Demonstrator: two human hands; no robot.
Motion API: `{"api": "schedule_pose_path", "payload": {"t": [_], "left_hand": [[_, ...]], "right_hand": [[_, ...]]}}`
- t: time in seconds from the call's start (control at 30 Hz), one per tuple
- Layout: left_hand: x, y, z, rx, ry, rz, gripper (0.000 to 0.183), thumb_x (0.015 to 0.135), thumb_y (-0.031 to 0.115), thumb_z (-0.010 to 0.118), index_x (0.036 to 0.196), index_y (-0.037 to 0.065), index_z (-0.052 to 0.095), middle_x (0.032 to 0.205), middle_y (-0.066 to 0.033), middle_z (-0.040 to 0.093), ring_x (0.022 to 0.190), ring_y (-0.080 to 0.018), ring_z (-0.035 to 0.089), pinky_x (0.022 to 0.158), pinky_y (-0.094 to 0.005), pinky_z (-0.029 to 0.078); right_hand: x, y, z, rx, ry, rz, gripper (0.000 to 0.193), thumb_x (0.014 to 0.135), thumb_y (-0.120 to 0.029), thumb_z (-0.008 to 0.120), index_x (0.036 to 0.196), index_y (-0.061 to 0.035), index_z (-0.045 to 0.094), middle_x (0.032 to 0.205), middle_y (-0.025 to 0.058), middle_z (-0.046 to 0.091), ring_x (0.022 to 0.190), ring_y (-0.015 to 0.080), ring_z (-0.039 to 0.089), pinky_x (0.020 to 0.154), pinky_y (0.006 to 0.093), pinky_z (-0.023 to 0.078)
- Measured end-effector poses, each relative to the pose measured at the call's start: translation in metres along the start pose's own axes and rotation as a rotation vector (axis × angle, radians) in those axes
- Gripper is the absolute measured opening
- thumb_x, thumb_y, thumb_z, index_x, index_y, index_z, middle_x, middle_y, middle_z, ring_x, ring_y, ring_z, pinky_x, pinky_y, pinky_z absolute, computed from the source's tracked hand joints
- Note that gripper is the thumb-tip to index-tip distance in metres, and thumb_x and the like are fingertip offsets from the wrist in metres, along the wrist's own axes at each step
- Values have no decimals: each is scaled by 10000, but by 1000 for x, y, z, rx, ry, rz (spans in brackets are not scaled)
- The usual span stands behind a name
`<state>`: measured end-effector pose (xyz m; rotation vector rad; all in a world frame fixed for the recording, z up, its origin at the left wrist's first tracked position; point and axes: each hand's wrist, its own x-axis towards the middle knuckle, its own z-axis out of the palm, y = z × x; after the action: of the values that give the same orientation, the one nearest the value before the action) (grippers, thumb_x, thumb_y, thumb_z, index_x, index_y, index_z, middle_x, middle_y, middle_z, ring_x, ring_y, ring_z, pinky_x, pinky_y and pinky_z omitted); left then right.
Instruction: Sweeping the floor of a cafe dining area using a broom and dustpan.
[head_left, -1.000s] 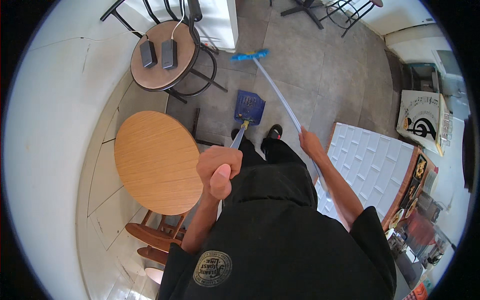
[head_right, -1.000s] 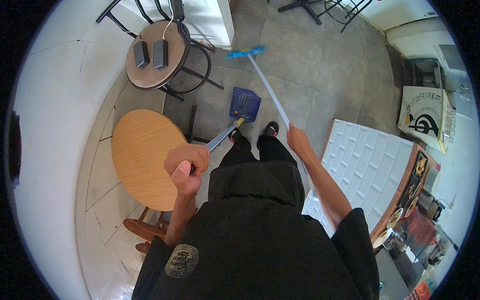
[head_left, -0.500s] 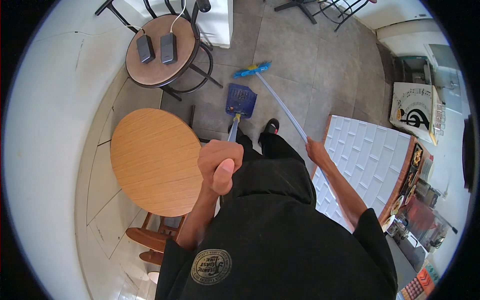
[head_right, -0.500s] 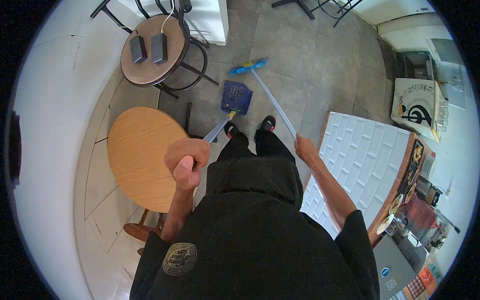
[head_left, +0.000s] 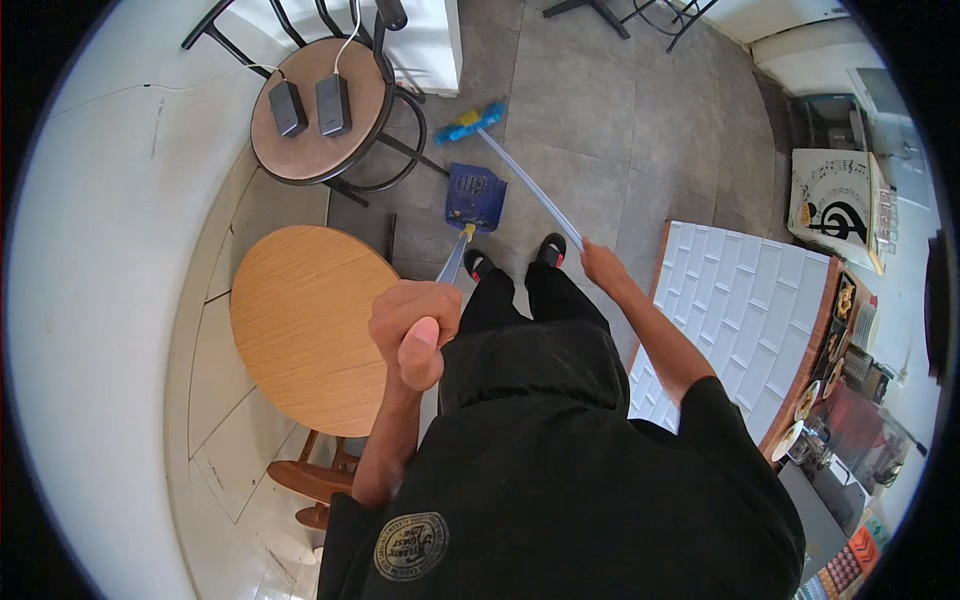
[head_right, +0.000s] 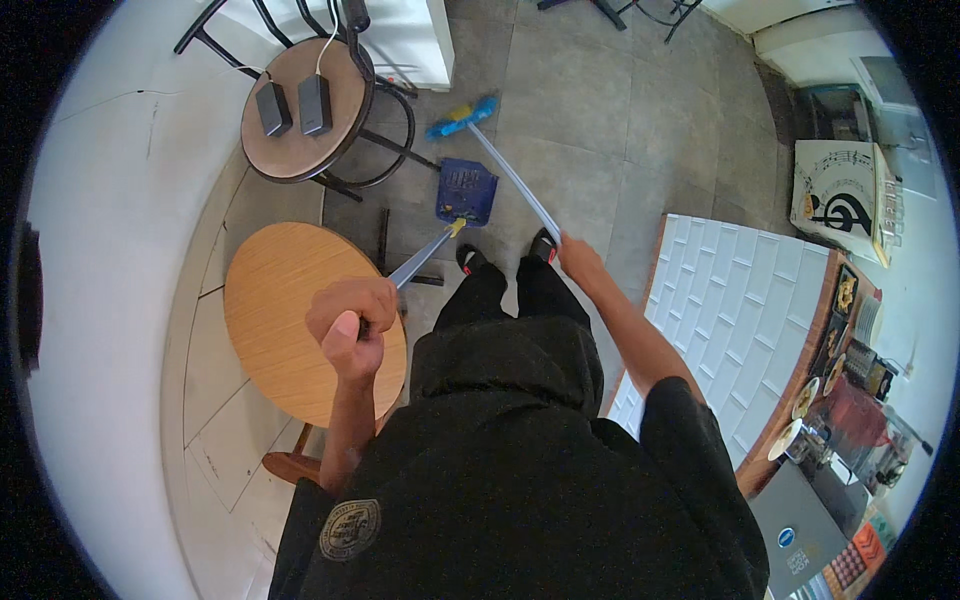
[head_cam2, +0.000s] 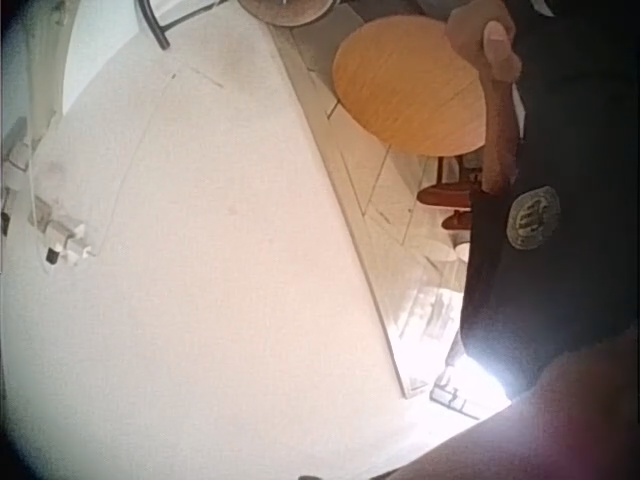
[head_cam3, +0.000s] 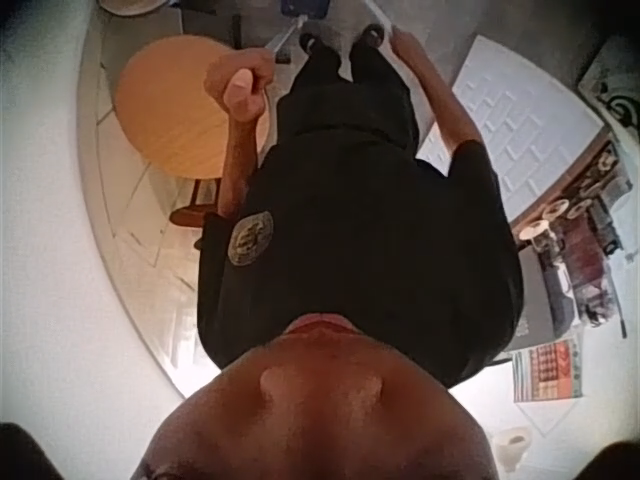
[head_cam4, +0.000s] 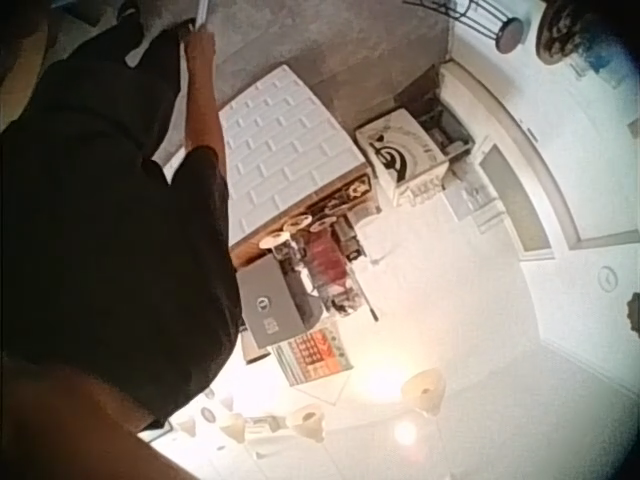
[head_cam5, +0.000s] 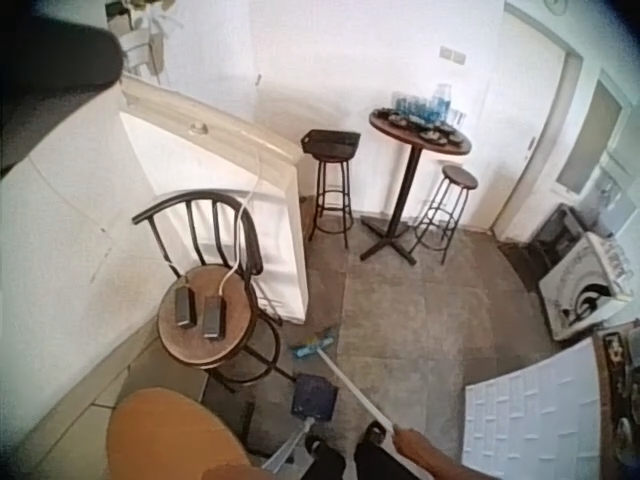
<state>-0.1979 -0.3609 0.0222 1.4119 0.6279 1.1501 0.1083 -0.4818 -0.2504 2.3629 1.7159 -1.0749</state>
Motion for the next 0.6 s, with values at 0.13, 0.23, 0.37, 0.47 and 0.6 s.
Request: {"api": "schedule_pose_path", "payload": {"t": [0.13,0.23,0.37,0.47,0.6], "left_hand": [[-5,-7,-6,20,22,8,393,815,272,421,511,35,345,451,-32,317,360,-154,322,385,-293,207],[-5,-12,-8,26,11,15,397,822,279,418,511,41,350,452,-33,322,361,-158,325,384,-294,213],[-2,-14,-11,22,8,-14,399,826,284,416,513,44,352,454,-32,324,361,-159,326,386,-296,213],[4,-18,-13,23,-48,-23,409,828,299,406,514,43,343,455,-31,326,362,-157,324,387,-299,207],[5,-21,-20,44,-62,-70,426,831,323,381,514,45,323,456,-32,316,364,-154,314,390,-302,202]], "right_hand": [[-75,13,-15,42,-49,33,328,898,-212,460,1161,-28,531,839,262,620,868,442,587,750,550,460],[-108,9,-36,76,49,-56,354,917,-219,451,1222,-58,529,746,234,622,719,404,626,615,513,499],[-110,-37,-91,316,-101,342,363,944,-261,429,1245,-83,527,596,150,568,435,256,566,378,393,468],[-71,-24,-101,407,36,360,320,952,-265,396,1135,-64,564,544,99,525,374,201,520,331,349,462],[-1,-5,-126,450,99,397,265,946,-245,384,939,-31,540,581,110,531,393,209,530,322,363,460]]}}
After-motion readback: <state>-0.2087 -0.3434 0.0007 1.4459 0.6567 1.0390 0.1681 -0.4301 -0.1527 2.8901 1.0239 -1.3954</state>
